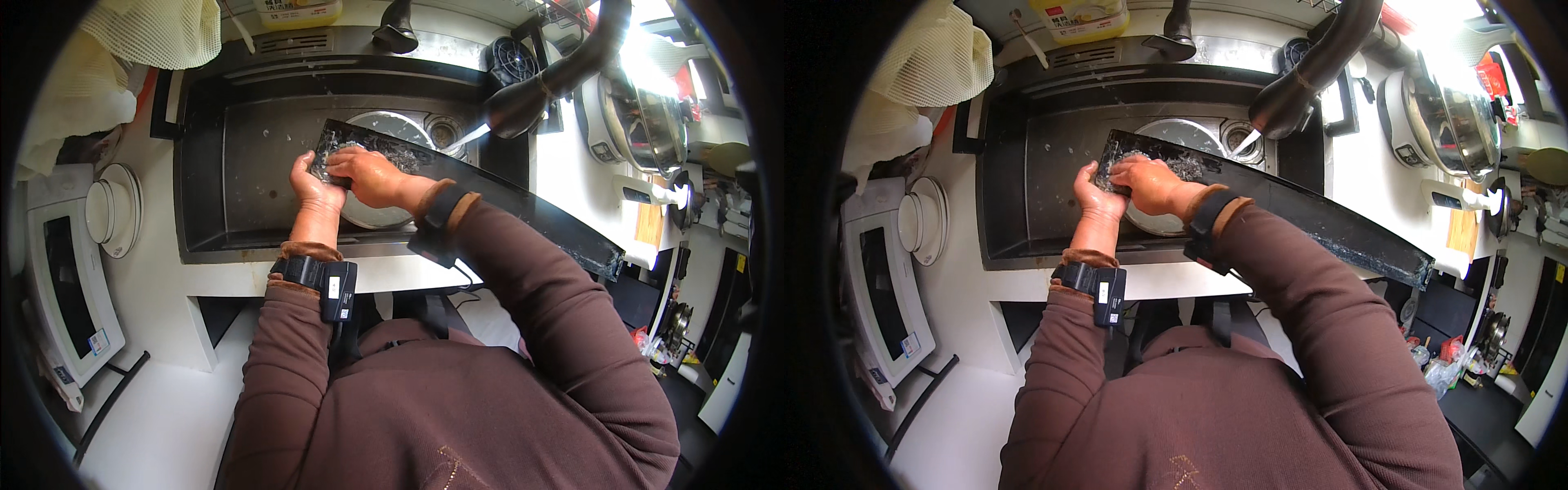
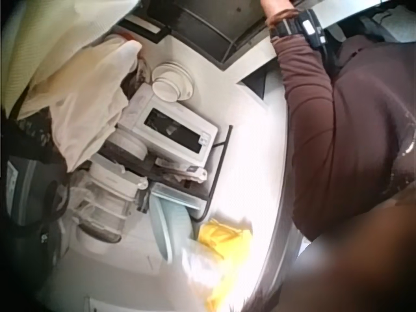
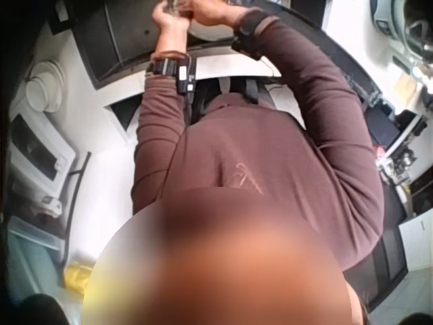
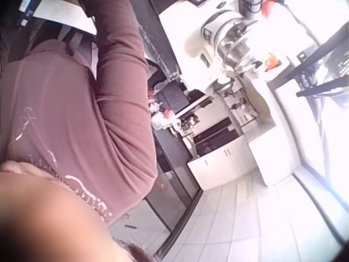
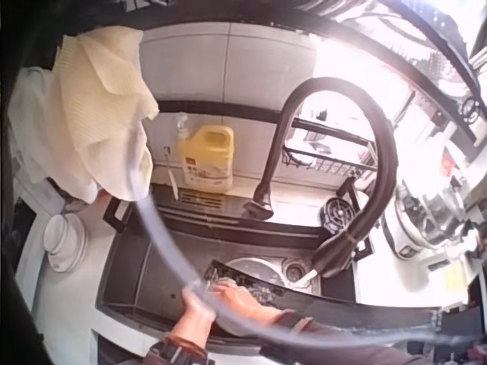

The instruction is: The person scrubs a long black cutting board with a steel wool pad under running water in a kitchen sink, repeatedly rinsing and scrubbing both sides. They then rinse their hands and dry them with a paper towel.

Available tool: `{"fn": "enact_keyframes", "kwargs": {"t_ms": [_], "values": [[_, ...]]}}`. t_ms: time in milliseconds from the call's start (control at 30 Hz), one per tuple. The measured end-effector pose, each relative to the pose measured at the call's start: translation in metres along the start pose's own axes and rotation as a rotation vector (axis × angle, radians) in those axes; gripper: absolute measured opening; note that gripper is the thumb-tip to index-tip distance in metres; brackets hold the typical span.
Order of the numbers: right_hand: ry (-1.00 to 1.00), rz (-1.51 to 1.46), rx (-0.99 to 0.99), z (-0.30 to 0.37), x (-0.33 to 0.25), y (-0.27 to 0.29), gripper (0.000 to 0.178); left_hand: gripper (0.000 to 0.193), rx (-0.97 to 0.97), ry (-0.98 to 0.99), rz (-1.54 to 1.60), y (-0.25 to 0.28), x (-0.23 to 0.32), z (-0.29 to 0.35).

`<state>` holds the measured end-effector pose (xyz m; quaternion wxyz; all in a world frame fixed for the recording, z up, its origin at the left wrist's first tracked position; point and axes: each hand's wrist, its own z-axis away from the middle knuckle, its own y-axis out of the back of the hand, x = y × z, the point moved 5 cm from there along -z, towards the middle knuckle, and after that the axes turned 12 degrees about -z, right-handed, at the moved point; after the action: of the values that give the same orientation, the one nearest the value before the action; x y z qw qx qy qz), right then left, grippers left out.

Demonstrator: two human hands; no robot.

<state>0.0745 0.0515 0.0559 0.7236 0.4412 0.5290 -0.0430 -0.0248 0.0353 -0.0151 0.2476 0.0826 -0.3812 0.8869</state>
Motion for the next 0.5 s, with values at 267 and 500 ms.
{"fn": "enact_keyframes", "kwargs": {"t_ms": [267,500], "values": [[-0.203,0.254,0.137,-0.01,0.022,-0.007,0.046,0.048,0.12,-0.052,-0.099,-0.001,-0.012,-0.005],[-0.068,0.016,-0.089,0.021,0.006,0.014,0.047,0.047,0.176,-0.055,-0.169,0.011,-0.006,-0.012]]}}
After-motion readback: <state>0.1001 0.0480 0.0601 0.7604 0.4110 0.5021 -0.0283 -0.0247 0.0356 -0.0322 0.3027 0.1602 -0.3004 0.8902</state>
